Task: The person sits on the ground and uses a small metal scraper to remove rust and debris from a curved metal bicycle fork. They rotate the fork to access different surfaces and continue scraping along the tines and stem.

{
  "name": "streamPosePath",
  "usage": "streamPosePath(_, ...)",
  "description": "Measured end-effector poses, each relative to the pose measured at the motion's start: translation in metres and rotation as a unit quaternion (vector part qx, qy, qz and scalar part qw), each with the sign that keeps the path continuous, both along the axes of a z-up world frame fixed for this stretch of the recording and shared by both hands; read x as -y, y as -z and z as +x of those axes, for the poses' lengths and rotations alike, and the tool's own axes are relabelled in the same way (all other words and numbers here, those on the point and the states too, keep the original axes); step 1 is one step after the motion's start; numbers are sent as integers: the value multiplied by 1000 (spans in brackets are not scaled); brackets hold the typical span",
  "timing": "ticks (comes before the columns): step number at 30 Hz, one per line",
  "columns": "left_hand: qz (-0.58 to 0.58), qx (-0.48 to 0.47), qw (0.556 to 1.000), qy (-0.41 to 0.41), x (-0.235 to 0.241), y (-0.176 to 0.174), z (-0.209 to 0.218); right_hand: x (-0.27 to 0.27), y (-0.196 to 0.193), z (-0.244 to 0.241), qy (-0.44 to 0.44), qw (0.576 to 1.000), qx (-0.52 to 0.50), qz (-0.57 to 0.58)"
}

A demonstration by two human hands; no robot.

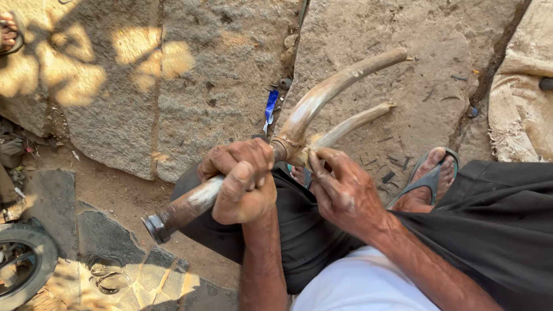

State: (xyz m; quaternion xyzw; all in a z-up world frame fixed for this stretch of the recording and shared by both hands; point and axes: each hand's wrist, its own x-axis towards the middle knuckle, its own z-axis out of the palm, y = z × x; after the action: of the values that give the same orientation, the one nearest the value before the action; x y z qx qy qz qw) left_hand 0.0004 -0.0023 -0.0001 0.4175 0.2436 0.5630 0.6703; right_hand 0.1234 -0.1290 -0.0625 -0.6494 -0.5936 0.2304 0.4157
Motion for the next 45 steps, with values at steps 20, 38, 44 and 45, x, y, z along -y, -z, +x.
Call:
streamPosePath(20,-14,22,999,-42,-7,0,3,-22,-10,9,-46,993,102,-24)
streamPosePath(38,-32,4,997,-73,-9,1,1,11,45,40,176,668,-706,-155)
streamPosePath(44,-46,-6,994,-101,-6,1,3,9,44,34,143,640,-742,-136)
streamPosePath(45,-49,-1,993,-104,-6,1,3,9,44,34,145,645,-738,-136)
